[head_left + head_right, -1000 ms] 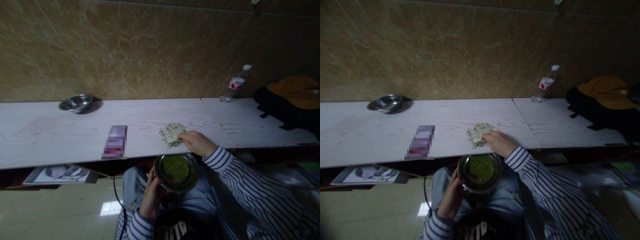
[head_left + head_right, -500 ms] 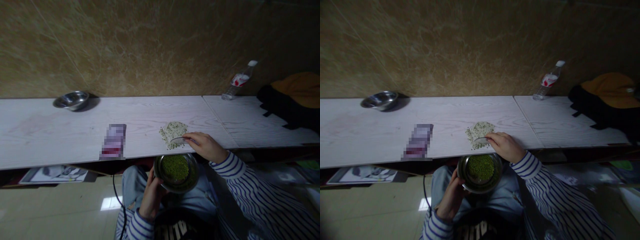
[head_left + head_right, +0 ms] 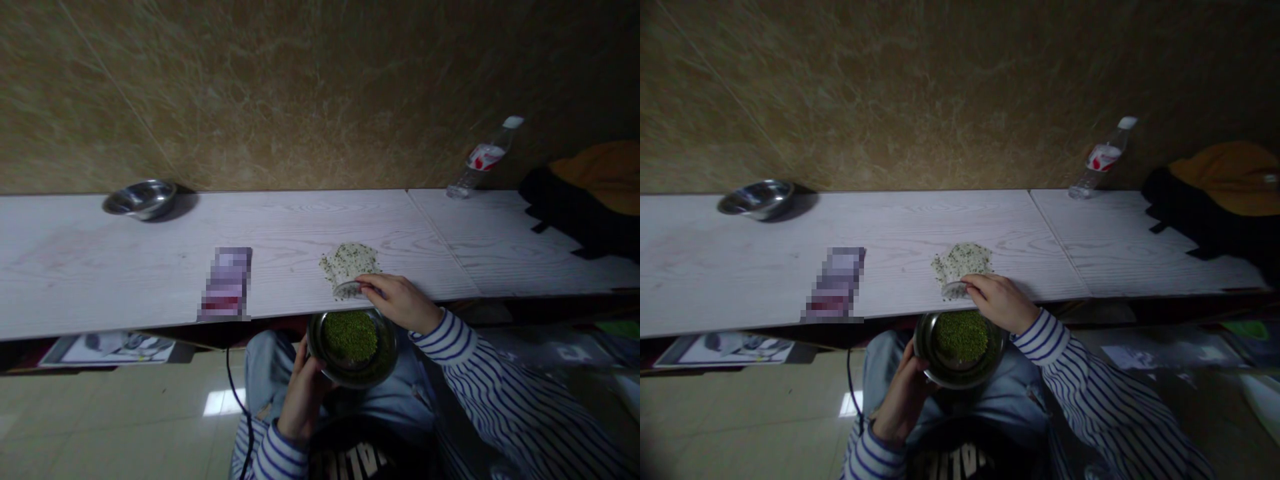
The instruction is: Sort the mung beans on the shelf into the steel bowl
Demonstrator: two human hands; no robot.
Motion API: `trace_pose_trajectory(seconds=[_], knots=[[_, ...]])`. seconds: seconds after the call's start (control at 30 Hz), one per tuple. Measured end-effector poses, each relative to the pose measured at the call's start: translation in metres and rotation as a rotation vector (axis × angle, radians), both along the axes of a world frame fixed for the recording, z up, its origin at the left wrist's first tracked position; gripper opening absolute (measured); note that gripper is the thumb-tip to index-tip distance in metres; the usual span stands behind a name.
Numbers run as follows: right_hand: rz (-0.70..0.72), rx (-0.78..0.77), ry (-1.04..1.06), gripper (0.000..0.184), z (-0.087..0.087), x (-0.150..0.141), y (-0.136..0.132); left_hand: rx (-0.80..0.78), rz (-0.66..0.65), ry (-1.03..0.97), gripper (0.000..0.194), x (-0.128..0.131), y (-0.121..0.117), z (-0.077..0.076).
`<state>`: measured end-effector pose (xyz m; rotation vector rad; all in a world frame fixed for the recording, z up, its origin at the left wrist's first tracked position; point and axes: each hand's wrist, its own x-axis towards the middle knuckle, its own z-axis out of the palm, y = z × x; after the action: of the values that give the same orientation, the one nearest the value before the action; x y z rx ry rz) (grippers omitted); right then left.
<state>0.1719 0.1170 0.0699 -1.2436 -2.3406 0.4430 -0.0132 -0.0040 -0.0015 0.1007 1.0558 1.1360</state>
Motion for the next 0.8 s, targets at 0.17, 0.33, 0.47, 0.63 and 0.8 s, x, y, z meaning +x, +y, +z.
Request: trace_pose_trajectory(seconds=[0.17, 0.33, 0.47, 0.63, 0.8], knots=[[-0.033, 0.012, -0.008, 0.028, -0.002, 0.000, 0.010, 0.006, 0.004, 0.001, 0.061, 0.000, 0.002, 0.000], [-0.073, 0.035, -0.005, 0.027, -0.002, 0.001, 0.019, 0.013, 0.000, 0.001, 0.063, -0.001, 0.002, 0.002], [-0.081, 0.078, 0.018, 0.026, 0.001, 0.004, 0.010, 0.013, -0.009, 0.012, 0.060, -0.001, 0.001, 0.001], [-0.009, 0.087, 0.001, 0.026, 0.005, 0.005, -0.007, 0.040, -0.019, -0.013, 0.057, -0.001, -0.001, -0.003], [0.005, 0.064, -0.022, 0.027, 0.002, -0.001, -0.010, 0.064, -0.033, -0.005, 0.053, 0.000, -0.003, -0.004]])
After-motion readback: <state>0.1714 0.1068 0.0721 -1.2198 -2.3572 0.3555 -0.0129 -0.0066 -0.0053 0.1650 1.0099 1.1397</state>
